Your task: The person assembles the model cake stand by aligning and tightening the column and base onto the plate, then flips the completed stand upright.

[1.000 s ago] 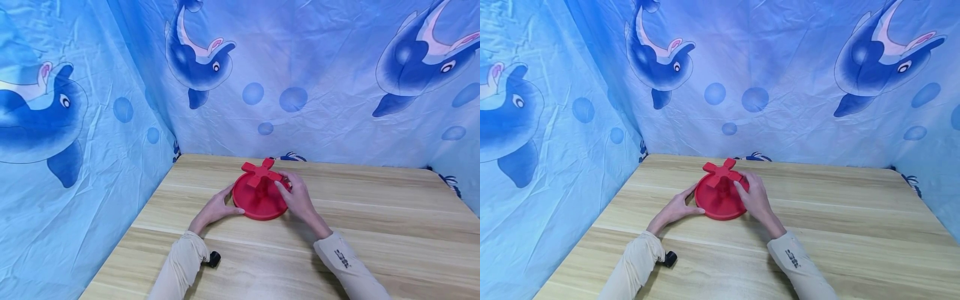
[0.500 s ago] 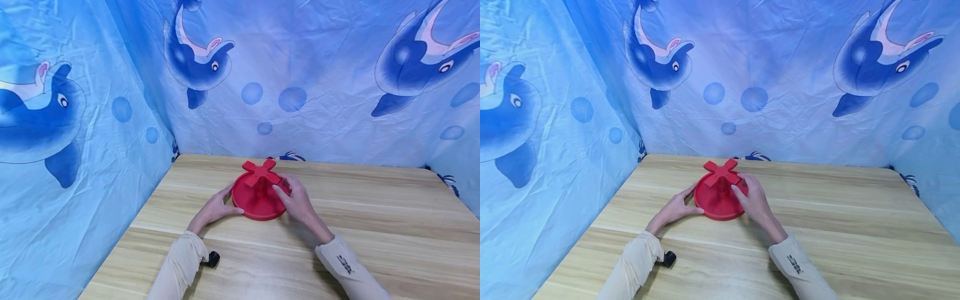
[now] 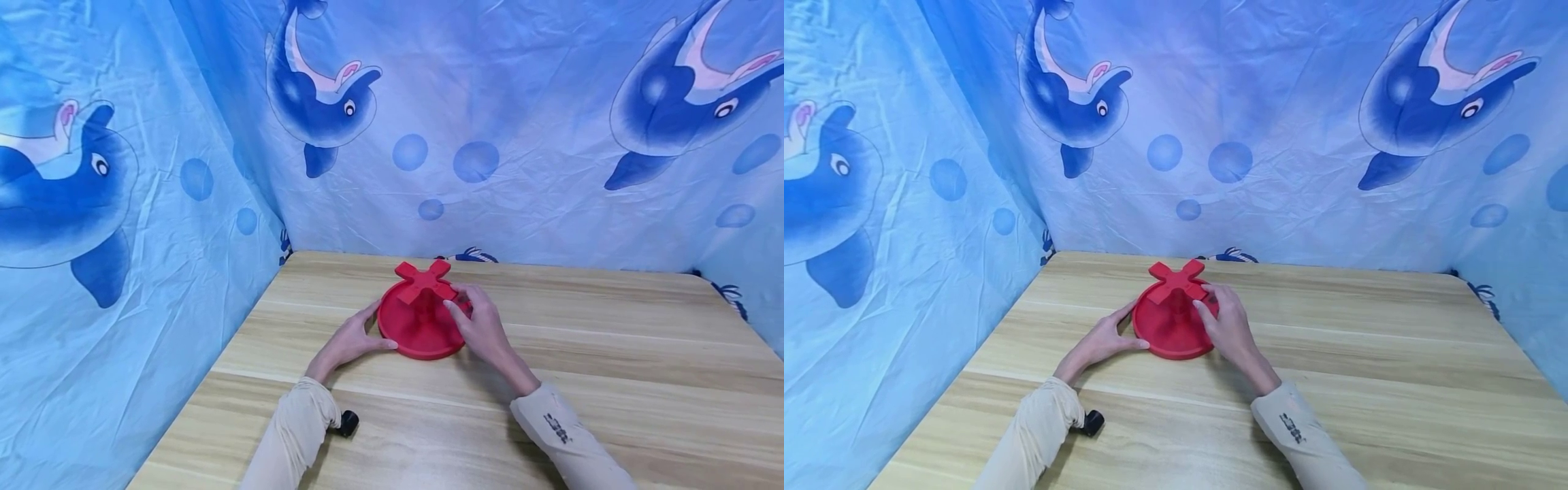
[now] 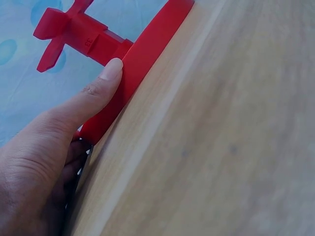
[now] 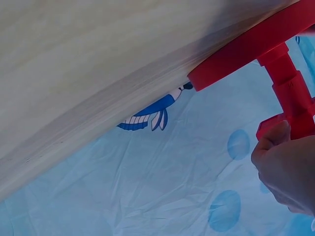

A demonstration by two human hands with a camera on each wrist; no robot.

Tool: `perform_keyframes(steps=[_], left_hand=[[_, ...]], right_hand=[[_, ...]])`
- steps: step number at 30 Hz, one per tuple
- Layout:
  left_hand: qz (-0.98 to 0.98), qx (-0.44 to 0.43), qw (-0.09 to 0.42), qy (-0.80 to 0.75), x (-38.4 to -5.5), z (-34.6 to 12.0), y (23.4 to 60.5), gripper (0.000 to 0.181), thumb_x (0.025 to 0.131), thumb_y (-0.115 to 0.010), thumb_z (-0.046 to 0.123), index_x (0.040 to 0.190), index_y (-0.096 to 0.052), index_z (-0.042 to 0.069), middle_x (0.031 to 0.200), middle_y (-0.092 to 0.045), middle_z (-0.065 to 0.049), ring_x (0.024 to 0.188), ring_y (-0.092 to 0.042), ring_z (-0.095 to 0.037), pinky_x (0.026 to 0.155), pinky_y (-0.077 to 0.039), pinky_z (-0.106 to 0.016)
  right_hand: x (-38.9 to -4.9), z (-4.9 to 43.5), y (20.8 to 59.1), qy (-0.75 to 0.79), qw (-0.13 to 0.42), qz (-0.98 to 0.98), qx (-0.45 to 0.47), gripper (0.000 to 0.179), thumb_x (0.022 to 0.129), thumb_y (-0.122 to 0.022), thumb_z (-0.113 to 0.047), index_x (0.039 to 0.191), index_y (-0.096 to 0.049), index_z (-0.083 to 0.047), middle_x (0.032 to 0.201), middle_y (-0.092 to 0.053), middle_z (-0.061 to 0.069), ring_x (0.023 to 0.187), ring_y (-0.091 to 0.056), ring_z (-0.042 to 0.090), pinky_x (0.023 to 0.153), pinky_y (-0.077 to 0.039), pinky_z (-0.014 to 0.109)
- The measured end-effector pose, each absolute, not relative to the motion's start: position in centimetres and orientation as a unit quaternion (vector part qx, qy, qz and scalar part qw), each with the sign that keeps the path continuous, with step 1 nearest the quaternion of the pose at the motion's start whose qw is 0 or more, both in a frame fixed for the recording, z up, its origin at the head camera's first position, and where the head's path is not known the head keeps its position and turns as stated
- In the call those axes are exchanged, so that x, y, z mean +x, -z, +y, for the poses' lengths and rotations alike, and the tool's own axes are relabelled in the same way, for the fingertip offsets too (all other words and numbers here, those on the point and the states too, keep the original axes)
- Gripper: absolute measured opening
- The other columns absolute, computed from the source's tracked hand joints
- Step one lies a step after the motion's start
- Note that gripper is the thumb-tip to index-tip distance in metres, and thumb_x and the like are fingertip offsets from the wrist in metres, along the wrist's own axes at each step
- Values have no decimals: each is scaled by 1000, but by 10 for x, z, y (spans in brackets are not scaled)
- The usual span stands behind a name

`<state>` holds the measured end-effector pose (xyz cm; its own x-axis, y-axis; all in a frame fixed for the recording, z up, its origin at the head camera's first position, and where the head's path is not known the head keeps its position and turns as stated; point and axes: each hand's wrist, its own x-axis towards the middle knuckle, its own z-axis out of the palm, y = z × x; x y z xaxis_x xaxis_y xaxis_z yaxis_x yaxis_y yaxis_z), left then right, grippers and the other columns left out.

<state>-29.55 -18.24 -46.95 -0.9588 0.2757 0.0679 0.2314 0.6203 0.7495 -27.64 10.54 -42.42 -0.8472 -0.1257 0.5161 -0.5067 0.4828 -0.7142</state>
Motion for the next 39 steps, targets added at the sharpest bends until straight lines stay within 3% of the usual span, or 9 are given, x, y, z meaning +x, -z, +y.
perform_keyframes(steps=[9, 17, 24, 32, 39], left_hand=[[898, 143, 27, -416, -297, -181, 467, 110, 76, -90, 53, 164, -32, 23, 165, -36, -3, 151, -31, -28, 116, -38, -52], [891, 160, 53, -422, -301, -183, 463, 115, 77, -90, 50, 166, -25, 18, 168, -29, -4, 154, -25, -28, 118, -34, -52], [904, 171, 66, -387, -306, -191, 459, 123, 75, -92, 52, 166, -21, 10, 169, -26, -7, 154, -26, -28, 118, -35, -50], [912, 200, 69, -352, -314, -195, 458, 128, 73, -94, 49, 165, -18, 4, 169, -24, -13, 153, -26, -30, 121, -30, -48], [916, 209, 61, -337, -319, -193, 461, 124, 74, -93, 50, 166, -22, 8, 168, -26, -11, 153, -26, -30, 120, -31, -49]], right_hand=[[-278, 110, 422, -475, 179, -841, 188, 44, 96, -76, -10, 136, -61, -1, 116, -64, 12, 101, -60, 26, 76, -57, 30], [-291, 138, 422, -468, 60, -864, 177, 69, 93, -79, -27, 152, -49, -7, 135, -59, 14, 122, -56, 34, 88, -59, 46], [-304, 167, 442, -408, -27, -887, 214, 96, 85, -86, -42, 158, -39, -1, 152, -49, 20, 140, -44, 42, 101, -51, 58], [-306, 172, 456, -348, -52, -916, 193, 107, 80, -85, -55, 161, -35, -5, 161, -34, 26, 145, -27, 50, 102, -43, 71], [-309, 174, 461, -343, -52, -917, 196, 107, 82, -85, -52, 162, -33, -5, 164, -22, 30, 148, -17, 54, 105, -32, 78]])
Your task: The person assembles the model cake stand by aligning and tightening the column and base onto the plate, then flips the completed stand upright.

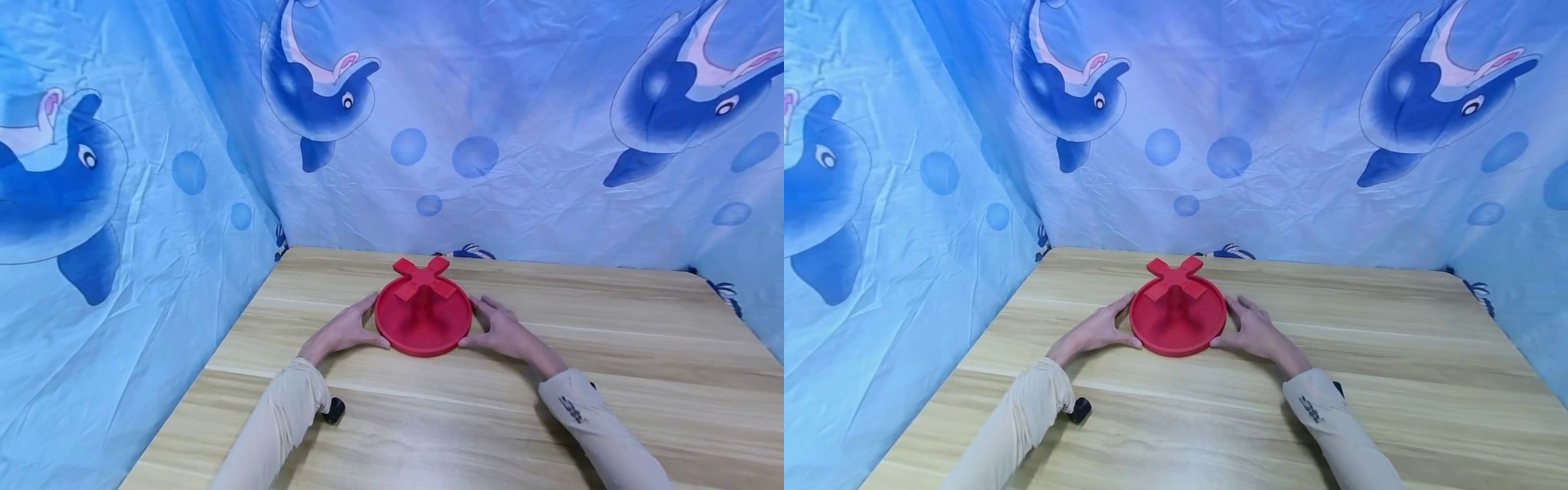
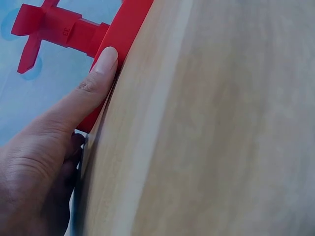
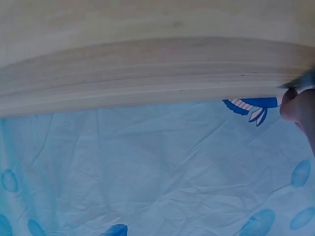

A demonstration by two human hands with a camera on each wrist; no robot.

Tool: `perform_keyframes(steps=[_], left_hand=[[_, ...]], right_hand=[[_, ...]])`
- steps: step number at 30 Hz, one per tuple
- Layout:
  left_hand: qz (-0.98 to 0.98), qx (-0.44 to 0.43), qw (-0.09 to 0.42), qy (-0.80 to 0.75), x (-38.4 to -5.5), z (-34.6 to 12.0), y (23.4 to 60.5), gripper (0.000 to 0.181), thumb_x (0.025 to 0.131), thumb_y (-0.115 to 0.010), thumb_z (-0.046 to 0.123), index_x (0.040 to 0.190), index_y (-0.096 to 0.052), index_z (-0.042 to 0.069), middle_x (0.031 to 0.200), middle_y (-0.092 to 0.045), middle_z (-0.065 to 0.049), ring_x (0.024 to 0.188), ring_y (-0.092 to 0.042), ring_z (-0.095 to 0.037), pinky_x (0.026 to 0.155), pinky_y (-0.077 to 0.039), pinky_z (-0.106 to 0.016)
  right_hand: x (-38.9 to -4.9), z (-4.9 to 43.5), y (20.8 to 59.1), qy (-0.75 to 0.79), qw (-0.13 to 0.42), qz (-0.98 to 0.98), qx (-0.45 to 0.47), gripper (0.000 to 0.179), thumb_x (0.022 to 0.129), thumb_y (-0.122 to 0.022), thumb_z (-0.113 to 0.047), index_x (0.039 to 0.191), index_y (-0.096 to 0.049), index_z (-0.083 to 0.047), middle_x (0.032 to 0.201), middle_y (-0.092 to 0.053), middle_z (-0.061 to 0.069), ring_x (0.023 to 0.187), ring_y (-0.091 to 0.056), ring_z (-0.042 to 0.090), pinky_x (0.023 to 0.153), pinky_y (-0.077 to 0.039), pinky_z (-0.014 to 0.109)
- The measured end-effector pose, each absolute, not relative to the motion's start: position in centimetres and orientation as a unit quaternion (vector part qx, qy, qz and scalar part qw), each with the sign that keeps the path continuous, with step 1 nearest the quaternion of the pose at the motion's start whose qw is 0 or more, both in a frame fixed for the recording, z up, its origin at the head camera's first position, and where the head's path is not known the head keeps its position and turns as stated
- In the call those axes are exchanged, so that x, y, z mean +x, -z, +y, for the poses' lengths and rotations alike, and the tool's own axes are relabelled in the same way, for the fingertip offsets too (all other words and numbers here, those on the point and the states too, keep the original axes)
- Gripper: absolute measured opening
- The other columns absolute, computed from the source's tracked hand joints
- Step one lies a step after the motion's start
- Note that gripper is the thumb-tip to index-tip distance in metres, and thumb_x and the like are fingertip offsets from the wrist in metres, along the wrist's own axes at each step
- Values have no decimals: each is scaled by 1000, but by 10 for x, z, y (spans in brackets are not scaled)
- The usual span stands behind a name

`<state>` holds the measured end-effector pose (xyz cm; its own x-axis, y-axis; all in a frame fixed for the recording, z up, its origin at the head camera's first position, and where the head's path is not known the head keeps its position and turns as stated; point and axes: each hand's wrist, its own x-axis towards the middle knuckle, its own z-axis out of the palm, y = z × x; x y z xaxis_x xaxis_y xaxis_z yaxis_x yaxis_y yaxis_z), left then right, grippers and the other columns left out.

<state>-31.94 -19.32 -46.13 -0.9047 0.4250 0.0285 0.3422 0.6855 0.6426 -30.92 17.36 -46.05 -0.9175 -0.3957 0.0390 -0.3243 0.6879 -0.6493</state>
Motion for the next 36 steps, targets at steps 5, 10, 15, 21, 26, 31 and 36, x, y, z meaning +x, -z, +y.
perform_keyframes(steps=[5, 10, 15, 21, 26, 31, 36], left_hand=[[916, 210, 57, -337, -320, -192, 462, 118, 75, -92, 49, 166, -25, 12, 167, -29, -10, 153, -26, -32, 119, -32, -53], [917, 197, 58, -342, -319, -191, 461, 116, 75, -93, 47, 165, -27, 15, 166, -32, -9, 152, -28, -31, 118, -34, -53], [916, 197, 55, -345, -319, -190, 461, 115, 75, -93, 48, 165, -29, 14, 165, -34, -10, 151, -29, -32, 117, -35, -55], [915, 193, 37, -353, -318, -190, 461, 108, 76, -91, 49, 163, -35, 17, 161, -42, -8, 147, -36, -33, 115, -38, -56], [900, 182, 14, -397, -317, -185, 456, 95, 82, -87, 46, 160, -43, 15, 154, -52, -9, 143, -44, -29, 115, -39, -51], [877, 165, -7, -451, -314, -173, 440, 78, 93, -79, 41, 153, -49, 2, 146, -58, -16, 138, -51, -31, 112, -43, -48], [894, 147, -5, -423, -309, -161, 419, 75, 98, -66, 54, 148, -55, -1, 135, -66, -18, 123, -62, -27, 103, -51, -42]], right_hand=[[-313, 173, 464, 340, 44, 917, -204, 109, 80, -87, -51, 162, -33, -6, 163, -25, 31, 148, -20, 54, 110, -24, 78], [-317, 172, 466, 355, 36, 910, -210, 108, 78, -90, -48, 162, -35, -7, 161, -33, 29, 148, -26, 52, 110, -31, 74], [-316, 173, 465, 369, 32, 906, -206, 107, 76, -92, -44, 160, -38, -5, 160, -37, 28, 148, -28, 50, 108, -37, 70], [-314, 176, 458, 418, 73, 887, -181, 108, 76, -91, -47, 161, -37, -8, 164, -31, 24, 149, -27, 48, 103, -47, 62], [-310, 185, 447, 471, 78, 863, -165, 98, 81, -88, -46, 158, -43, -7, 157, -45, 18, 143, -41, 43, 101, -52, 54], [-306, 190, 434, 509, 79, 846, -136, 84, 90, -80, -47, 154, -48, -4, 150, -54, 18, 137, -49, 40, 103, -51, 53], [-301, 195, 421, 553, 75, 822, -112, 74, 99, -71, -43, 152, -48, 3, 147, -55, 23, 132, -53, 38, 108, -46, 52]])
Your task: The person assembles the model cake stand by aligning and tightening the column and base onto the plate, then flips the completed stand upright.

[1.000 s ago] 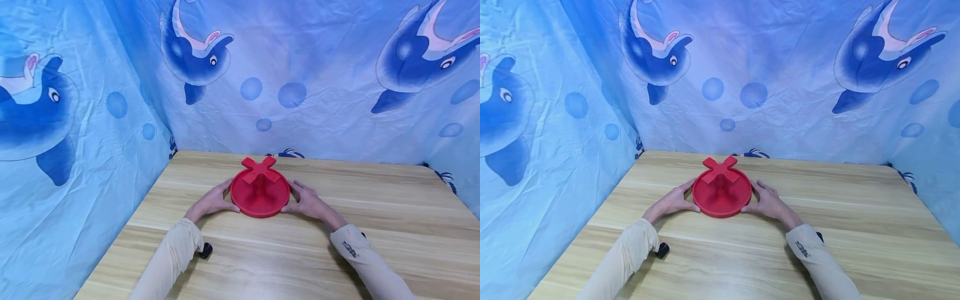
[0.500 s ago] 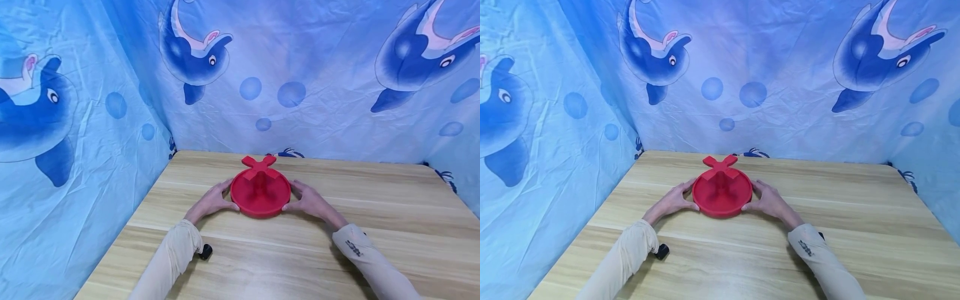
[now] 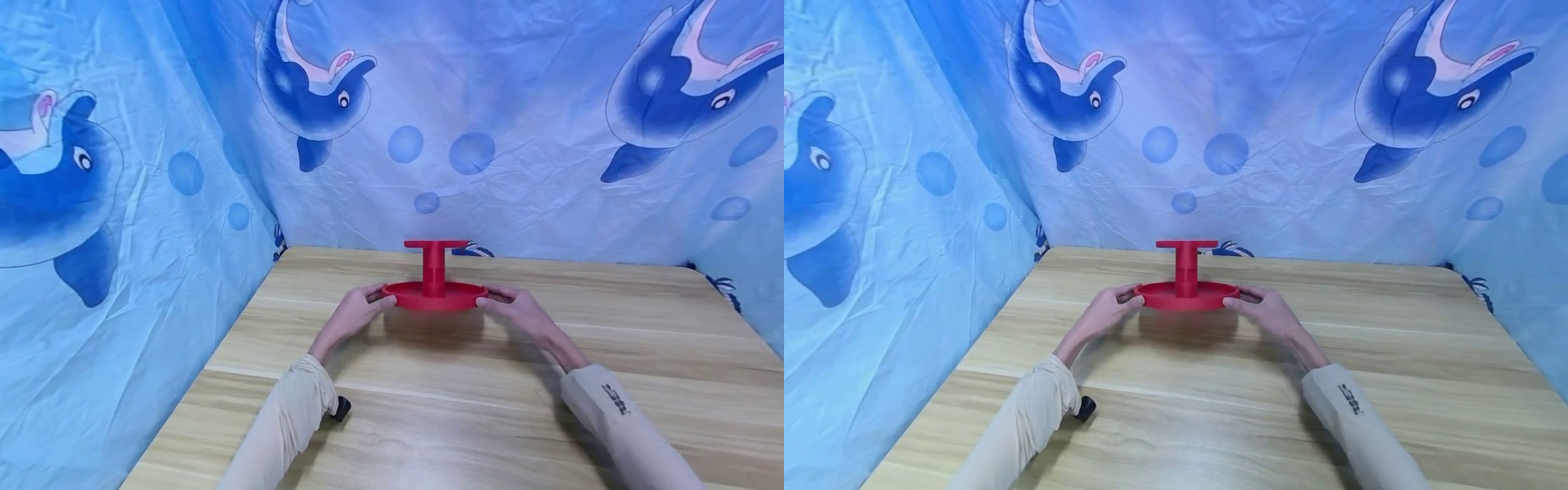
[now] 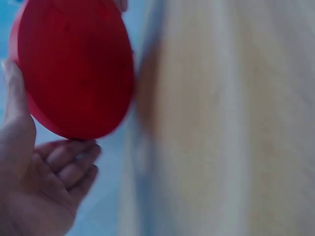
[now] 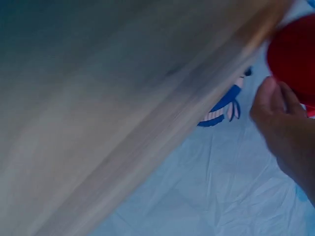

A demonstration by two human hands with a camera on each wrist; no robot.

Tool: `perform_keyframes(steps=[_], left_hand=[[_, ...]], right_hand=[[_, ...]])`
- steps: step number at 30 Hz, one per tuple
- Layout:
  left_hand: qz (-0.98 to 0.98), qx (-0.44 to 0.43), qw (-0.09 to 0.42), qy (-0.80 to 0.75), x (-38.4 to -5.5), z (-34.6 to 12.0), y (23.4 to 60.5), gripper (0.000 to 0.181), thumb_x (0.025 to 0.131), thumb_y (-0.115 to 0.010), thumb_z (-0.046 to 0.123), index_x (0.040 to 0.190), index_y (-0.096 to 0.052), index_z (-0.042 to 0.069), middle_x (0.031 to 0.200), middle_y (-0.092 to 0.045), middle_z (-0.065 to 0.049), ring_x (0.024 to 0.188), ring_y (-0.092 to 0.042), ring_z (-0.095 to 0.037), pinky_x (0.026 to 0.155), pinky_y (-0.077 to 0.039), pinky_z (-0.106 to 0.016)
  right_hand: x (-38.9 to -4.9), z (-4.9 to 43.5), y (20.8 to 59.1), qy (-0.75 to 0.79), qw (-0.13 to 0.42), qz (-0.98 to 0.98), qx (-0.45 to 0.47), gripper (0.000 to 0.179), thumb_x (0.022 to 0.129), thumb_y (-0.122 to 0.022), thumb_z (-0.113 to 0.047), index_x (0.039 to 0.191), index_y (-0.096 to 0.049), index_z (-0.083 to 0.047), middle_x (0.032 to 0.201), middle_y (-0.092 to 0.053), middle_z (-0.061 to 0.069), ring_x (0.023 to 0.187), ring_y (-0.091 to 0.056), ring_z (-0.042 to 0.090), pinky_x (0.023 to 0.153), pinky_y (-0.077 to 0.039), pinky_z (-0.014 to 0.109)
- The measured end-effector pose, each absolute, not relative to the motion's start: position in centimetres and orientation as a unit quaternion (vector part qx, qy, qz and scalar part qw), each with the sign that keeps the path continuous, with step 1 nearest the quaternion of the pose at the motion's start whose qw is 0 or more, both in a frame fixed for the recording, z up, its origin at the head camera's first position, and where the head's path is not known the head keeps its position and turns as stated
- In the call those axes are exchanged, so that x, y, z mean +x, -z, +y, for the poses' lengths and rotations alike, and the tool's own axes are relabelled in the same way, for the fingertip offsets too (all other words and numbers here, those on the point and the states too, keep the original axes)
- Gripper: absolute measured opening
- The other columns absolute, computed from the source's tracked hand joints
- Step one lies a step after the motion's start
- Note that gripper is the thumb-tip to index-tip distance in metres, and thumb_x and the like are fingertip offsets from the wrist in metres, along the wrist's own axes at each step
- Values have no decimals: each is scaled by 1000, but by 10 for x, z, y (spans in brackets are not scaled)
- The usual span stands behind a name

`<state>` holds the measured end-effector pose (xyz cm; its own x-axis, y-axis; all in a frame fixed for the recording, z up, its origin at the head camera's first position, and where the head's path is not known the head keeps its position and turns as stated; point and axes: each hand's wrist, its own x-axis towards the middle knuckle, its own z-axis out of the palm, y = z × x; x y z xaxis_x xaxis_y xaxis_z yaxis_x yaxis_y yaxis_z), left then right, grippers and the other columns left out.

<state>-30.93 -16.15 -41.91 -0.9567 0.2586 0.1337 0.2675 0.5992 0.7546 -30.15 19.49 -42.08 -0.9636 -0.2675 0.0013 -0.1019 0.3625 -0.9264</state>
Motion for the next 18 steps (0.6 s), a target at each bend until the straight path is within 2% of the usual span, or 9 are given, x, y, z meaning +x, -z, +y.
perform_keyframes(steps=[3, 6, 10, 11, 13, 17, 18], left_hand=[[-902, -116, -9, 415, -306, -156, 400, 74, 96, -61, 63, 140, -65, 4, 119, -71, -16, 104, -62, -23, 90, -51, -38], [-905, -79, -35, 417, -303, -149, 379, 77, 91, -58, 75, 129, -74, 9, 110, -71, -13, 98, -61, -24, 83, -49, -40], [-902, -60, -84, 420, -301, -144, 356, 84, 87, -50, 84, 119, -78, 11, 111, -73, -7, 111, -65, -31, 96, -49, -49], [-900, -61, -99, 421, -300, -143, 352, 85, 87, -49, 85, 115, -78, 10, 106, -73, -7, 107, -66, -31, 95, -48, -50], [-896, -66, -122, 422, -300, -141, 345, 85, 89, -46, 84, 116, -76, 9, 102, -73, -9, 101, -69, -30, 96, -48, -51], [-889, -80, -160, 421, -298, -135, 335, 84, 95, -40, 79, 120, -72, 5, 94, -72, -13, 83, -70, -24, 88, -55, -39], [-887, -84, -171, 420, -298, -134, 332, 83, 97, -38, 76, 124, -70, 4, 96, -73, -15, 83, -72, -25, 88, -57, -39]], right_hand=[[-300, 196, 409, 571, 90, 810, -98, 74, 100, -67, -44, 151, -47, 5, 150, -52, 24, 134, -51, 40, 109, -46, 54], [-297, 198, 395, 565, 120, 812, -87, 82, 99, -63, -55, 153, -44, 4, 152, -48, 25, 137, -47, 43, 108, -46, 56], [-294, 202, 373, 543, 153, 820, -95, 84, 101, -54, -62, 154, -44, 2, 148, -53, 25, 134, -51, 46, 105, -48, 57], [-294, 204, 369, 540, 159, 821, -99, 84, 101, -52, -62, 154, -44, 3, 146, -55, 25, 132, -54, 46, 104, -50, 56], [-293, 208, 361, 533, 171, 821, -108, 80, 102, -50, -60, 150, -49, 3, 139, -61, 24, 127, -58, 44, 101, -52, 55], [-292, 213, 351, 507, 188, 833, -113, 78, 103, -45, -62, 142, -57, 4, 123, -71, 20, 116, -66, 40, 94, -56, 54], [-292, 214, 349, 500, 191, 837, -113, 78, 103, -44, -63, 140, -59, 4, 118, -73, 18, 113, -68, 40, 92, -56, 54]])
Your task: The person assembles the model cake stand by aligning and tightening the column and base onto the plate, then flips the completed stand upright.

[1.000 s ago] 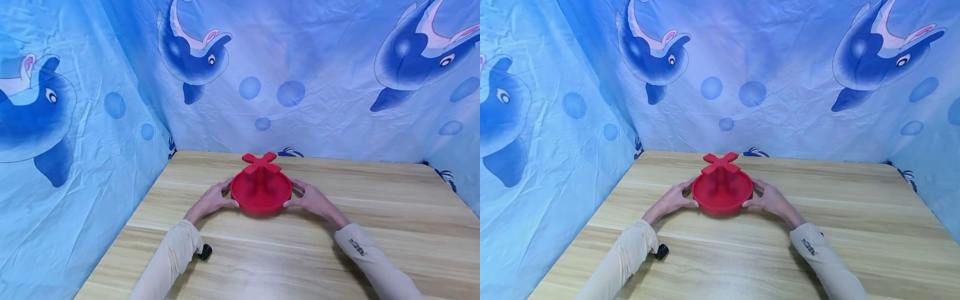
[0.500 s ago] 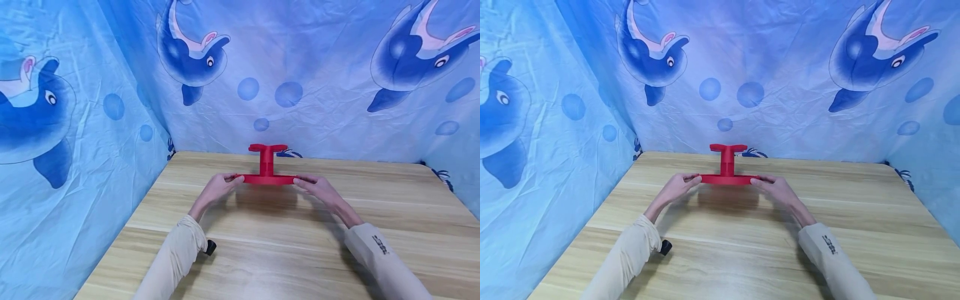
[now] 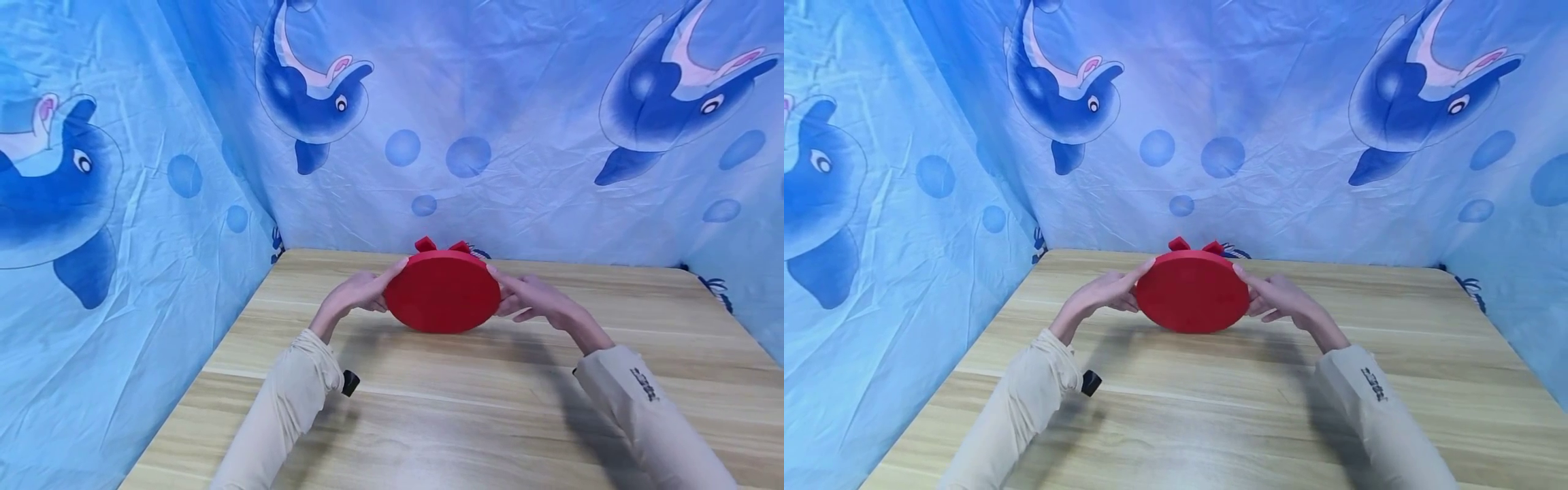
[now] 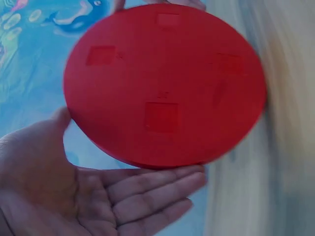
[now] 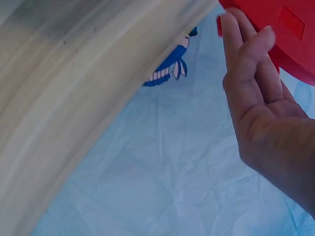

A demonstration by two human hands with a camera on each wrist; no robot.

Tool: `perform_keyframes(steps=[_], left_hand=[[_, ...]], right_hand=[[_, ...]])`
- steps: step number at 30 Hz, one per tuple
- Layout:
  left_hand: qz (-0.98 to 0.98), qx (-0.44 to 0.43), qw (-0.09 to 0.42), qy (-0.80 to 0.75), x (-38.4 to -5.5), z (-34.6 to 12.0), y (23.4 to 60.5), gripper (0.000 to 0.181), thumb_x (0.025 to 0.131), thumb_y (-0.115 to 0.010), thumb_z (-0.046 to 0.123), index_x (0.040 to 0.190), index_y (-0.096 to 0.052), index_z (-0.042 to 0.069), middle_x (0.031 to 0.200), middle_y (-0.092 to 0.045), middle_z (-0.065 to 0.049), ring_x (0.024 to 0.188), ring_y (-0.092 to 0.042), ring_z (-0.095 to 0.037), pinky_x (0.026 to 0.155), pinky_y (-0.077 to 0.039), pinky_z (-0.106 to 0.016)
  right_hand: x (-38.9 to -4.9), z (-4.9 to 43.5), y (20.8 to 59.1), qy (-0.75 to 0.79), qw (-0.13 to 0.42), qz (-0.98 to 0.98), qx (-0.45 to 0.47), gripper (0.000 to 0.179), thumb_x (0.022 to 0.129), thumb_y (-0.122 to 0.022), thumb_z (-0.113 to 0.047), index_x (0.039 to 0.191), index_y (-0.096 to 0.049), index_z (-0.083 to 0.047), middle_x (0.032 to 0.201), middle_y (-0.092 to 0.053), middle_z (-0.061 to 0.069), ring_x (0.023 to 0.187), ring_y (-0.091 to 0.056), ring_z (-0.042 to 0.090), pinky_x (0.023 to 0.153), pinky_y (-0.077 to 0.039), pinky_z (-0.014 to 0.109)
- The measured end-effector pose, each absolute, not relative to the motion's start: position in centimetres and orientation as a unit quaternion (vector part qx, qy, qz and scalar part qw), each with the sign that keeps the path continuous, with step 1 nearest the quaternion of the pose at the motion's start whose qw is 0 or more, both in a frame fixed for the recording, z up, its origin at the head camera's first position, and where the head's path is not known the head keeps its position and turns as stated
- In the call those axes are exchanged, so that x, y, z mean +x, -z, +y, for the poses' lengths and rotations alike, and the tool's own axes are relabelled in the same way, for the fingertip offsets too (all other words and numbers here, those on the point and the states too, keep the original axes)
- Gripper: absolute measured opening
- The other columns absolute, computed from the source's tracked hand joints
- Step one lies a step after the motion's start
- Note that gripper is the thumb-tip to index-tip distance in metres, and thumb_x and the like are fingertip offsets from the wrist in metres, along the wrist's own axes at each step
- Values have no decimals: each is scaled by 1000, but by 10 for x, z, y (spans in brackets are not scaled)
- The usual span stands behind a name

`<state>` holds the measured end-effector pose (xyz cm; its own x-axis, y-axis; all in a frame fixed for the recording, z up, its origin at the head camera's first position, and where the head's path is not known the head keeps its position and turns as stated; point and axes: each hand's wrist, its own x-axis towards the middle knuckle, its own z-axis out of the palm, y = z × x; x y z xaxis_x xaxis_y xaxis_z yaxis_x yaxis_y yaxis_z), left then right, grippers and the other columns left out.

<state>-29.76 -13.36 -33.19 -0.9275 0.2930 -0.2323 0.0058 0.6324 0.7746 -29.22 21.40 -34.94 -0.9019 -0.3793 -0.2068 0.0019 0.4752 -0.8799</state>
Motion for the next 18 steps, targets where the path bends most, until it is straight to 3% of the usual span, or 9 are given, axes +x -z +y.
perform_keyframes(steps=[7, 13, 18], left_hand=[[871, 86, 259, -408, -302, -122, 313, 90, 103, -25, 69, 131, -62, -8, 93, -74, -23, 79, -75, -32, 80, -62, -39], [859, 60, 317, -398, -310, -121, 308, 100, 100, -23, 75, 118, -67, -13, 94, -74, -26, 80, -76, -33, 79, -62, -39], [854, 56, 329, -399, -312, -121, 308, 102, 98, -23, 78, 106, -72, -12, 92, -75, -26, 79, -77, -32, 80, -62, -40]], right_hand=[[-291, 217, 344, 482, 217, 844, -90, 85, 102, -37, -70, 121, -69, 7, 96, -77, 17, 94, -75, 33, 77, -60, 42], [-293, 218, 340, 476, 235, 844, -86, 88, 101, -34, -72, 107, -73, 7, 88, -76, 19, 85, -76, 33, 63, -55, 29], [-296, 218, 335, 470, 240, 846, -84, 91, 101, -33, -75, 105, -75, 7, 84, -76, 20, 78, -76, 31, 59, -54, 27]])
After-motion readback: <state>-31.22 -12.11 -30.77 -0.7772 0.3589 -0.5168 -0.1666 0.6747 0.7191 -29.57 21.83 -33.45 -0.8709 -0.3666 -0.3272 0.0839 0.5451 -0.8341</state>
